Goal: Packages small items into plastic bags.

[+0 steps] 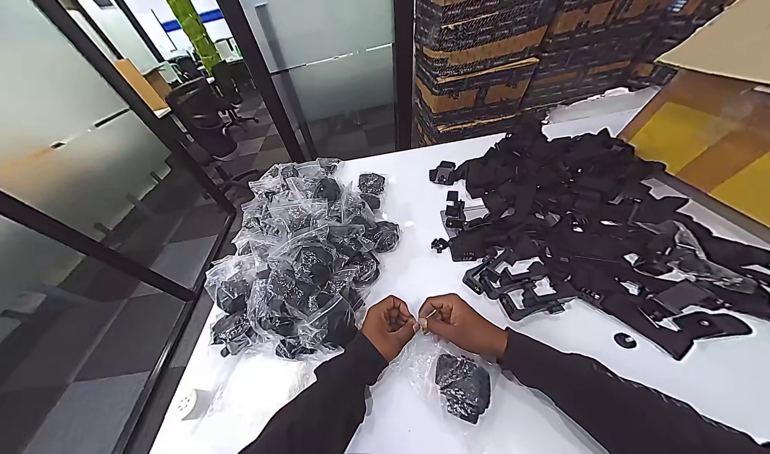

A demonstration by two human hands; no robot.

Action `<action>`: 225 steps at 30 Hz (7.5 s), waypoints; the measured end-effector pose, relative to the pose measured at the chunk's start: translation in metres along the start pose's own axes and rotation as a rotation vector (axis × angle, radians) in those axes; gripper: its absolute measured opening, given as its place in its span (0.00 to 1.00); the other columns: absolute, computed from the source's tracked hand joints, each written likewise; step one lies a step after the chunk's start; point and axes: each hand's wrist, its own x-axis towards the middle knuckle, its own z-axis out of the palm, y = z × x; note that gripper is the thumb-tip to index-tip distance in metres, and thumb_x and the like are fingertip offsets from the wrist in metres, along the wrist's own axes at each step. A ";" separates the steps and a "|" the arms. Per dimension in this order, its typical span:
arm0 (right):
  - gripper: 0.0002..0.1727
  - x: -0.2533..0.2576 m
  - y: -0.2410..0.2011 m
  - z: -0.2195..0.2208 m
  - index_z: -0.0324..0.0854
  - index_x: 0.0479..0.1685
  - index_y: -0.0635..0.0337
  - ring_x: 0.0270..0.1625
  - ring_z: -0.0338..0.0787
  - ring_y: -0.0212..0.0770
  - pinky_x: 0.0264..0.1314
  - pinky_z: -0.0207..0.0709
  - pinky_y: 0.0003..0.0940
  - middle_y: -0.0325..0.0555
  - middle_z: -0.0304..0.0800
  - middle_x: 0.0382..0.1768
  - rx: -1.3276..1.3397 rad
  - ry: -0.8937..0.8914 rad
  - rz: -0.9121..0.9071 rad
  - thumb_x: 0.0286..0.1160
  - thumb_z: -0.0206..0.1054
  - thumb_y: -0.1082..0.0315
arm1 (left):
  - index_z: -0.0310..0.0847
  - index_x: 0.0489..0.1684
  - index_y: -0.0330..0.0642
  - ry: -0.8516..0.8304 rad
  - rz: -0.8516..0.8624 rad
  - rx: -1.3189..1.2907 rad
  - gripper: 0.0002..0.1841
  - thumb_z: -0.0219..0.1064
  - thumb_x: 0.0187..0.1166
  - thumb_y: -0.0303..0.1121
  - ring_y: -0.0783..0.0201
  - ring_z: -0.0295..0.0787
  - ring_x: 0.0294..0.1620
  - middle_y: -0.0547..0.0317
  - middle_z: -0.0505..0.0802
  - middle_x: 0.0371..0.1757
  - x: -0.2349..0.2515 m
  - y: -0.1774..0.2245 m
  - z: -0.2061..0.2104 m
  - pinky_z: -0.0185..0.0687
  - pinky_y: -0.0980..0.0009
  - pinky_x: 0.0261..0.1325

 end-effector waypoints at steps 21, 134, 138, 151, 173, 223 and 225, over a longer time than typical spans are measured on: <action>0.03 -0.002 -0.003 -0.001 0.85 0.40 0.57 0.21 0.82 0.23 0.26 0.79 0.20 0.30 0.87 0.24 0.053 0.049 0.026 0.78 0.66 0.70 | 0.78 0.39 0.32 0.038 0.049 0.096 0.11 0.75 0.64 0.17 0.69 0.92 0.30 0.56 0.94 0.31 0.000 0.004 0.001 0.90 0.70 0.40; 0.07 -0.003 0.007 -0.006 0.88 0.37 0.60 0.37 0.86 0.20 0.42 0.81 0.19 0.34 0.90 0.33 -0.140 0.071 -0.151 0.76 0.68 0.66 | 0.79 0.38 0.32 0.129 0.159 0.092 0.11 0.75 0.64 0.16 0.66 0.95 0.34 0.55 0.96 0.33 -0.002 -0.002 0.009 0.94 0.68 0.44; 0.07 -0.002 0.010 -0.006 0.88 0.36 0.60 0.36 0.85 0.21 0.40 0.79 0.20 0.35 0.89 0.32 -0.179 0.048 -0.161 0.75 0.69 0.66 | 0.82 0.43 0.28 0.075 0.169 0.142 0.12 0.76 0.66 0.22 0.64 0.95 0.36 0.51 0.96 0.39 -0.001 -0.010 0.006 0.94 0.66 0.47; 0.10 -0.003 0.008 -0.007 0.89 0.39 0.61 0.40 0.87 0.23 0.45 0.81 0.22 0.38 0.91 0.35 -0.212 -0.009 -0.175 0.79 0.68 0.63 | 0.83 0.31 0.32 0.093 0.227 0.336 0.05 0.75 0.66 0.22 0.70 0.91 0.27 0.55 0.94 0.29 -0.004 -0.005 0.009 0.89 0.71 0.37; 0.12 -0.004 0.014 -0.011 0.89 0.39 0.63 0.42 0.88 0.27 0.48 0.81 0.24 0.43 0.91 0.36 -0.290 -0.070 -0.284 0.81 0.64 0.65 | 0.83 0.34 0.30 0.084 0.222 0.300 0.08 0.76 0.66 0.24 0.69 0.92 0.30 0.53 0.94 0.31 -0.003 -0.014 0.005 0.92 0.69 0.42; 0.13 -0.079 0.000 -0.052 0.90 0.42 0.63 0.31 0.87 0.20 0.38 0.84 0.19 0.36 0.92 0.31 -0.412 0.452 -0.275 0.82 0.66 0.62 | 0.75 0.49 0.31 0.252 0.238 0.004 0.12 0.69 0.71 0.16 0.61 0.97 0.37 0.51 0.98 0.41 0.002 -0.007 0.010 0.93 0.66 0.40; 0.13 -0.081 0.000 -0.053 0.90 0.43 0.64 0.32 0.88 0.22 0.39 0.85 0.21 0.38 0.92 0.32 -0.420 0.438 -0.287 0.82 0.66 0.62 | 0.75 0.51 0.30 0.262 0.232 0.000 0.12 0.68 0.71 0.16 0.61 0.97 0.37 0.52 0.98 0.41 0.003 -0.009 0.012 0.93 0.67 0.40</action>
